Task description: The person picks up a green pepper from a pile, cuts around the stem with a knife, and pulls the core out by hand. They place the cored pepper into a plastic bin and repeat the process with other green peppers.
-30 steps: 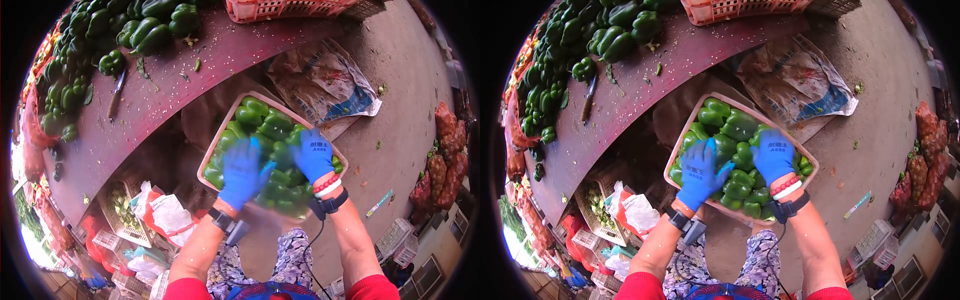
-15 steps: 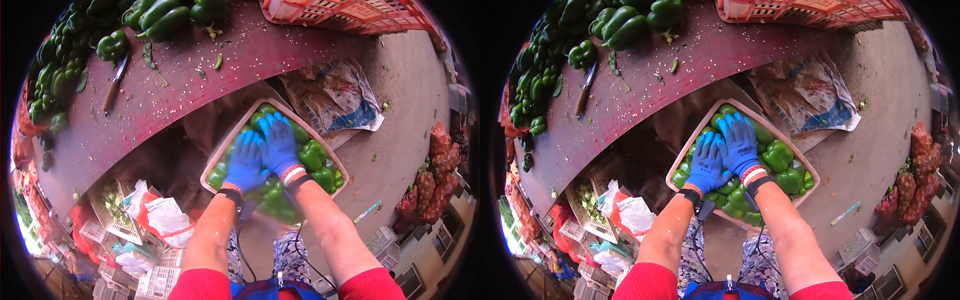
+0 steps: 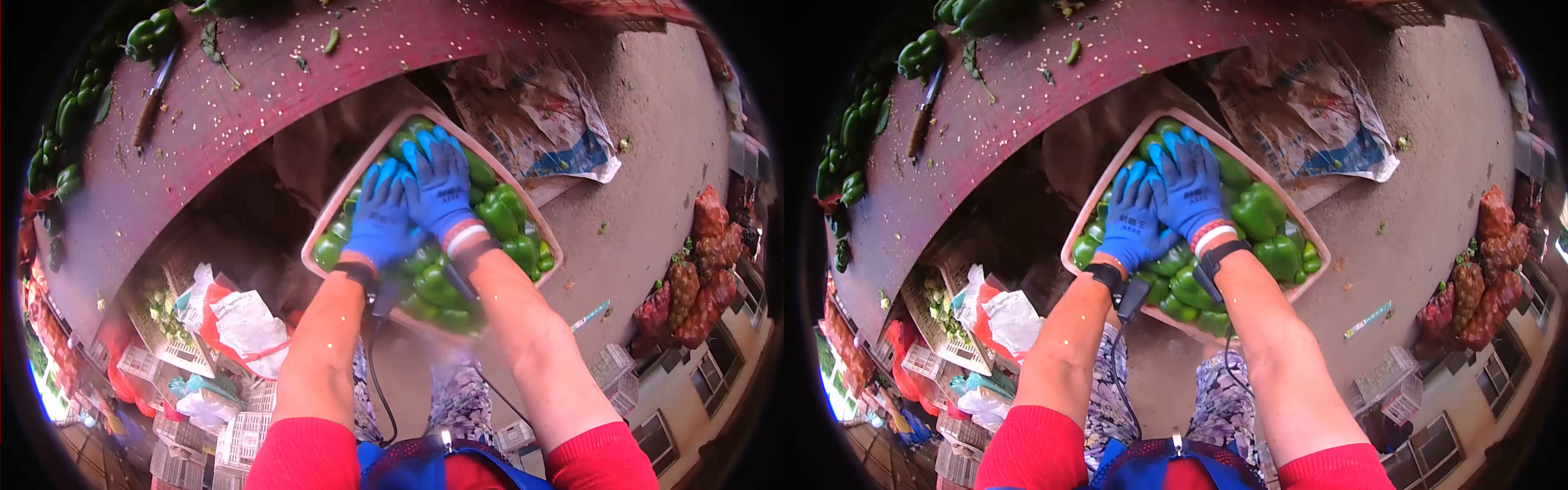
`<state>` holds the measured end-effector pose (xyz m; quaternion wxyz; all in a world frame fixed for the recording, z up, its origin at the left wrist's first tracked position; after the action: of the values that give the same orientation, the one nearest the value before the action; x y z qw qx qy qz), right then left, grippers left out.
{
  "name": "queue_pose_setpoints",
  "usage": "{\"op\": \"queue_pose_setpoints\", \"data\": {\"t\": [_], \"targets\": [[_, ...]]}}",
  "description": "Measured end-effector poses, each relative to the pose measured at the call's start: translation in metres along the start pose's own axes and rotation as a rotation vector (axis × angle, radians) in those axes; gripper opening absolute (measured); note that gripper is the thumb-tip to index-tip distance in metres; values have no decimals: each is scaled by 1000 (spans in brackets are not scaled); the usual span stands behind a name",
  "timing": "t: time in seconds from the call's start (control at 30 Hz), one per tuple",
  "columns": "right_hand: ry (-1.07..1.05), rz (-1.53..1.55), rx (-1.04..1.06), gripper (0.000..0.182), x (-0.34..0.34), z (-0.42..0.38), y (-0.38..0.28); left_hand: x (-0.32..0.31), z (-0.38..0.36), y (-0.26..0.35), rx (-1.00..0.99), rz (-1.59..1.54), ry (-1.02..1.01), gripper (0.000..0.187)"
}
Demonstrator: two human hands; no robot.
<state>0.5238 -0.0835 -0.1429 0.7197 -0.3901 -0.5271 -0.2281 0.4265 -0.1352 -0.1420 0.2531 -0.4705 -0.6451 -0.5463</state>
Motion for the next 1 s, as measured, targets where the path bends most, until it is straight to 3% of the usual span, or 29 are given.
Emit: {"op": "queue_pose_setpoints", "data": {"t": [0.1, 0.2, 0.27, 0.4, 0.53, 0.83, 1.0], "targets": [[-84, 164, -33, 58, 33, 3, -4, 19, -3, 9, -31, 20, 22, 82], [-30, 107, -58, 62, 96, -41, -32, 50, -26, 27, -49, -43, 137, 76], [-193, 141, -52, 60, 88, -91, -59, 45, -64, 42, -72, -39, 199, 67], [-228, 137, -9, 55, 52, -148, -75, -14, -109, 47, -73, 45, 162, 62], [-192, 93, -19, 50, 38, -155, -75, -38, -115, 38, -103, 53, 281, 60], [-102, 61, 56, 55, 23, -163, -77, -45, -124, 33, -92, 76, 311, 57], [-173, 57, 26, 59, 16, -166, -78, -50, -120, 32, -125, 85, 395, 57]]}}
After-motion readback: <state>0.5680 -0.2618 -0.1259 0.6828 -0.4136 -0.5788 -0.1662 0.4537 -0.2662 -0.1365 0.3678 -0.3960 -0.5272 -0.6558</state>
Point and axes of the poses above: each hand's wrist, its own z-axis towards the middle knuckle, its own x-axis out of the back of the hand, y = z × x, the point moved 6 cm from there along z, towards the middle knuckle, and after that the axes turned 9 degrees about x, right-handed, at the moved point
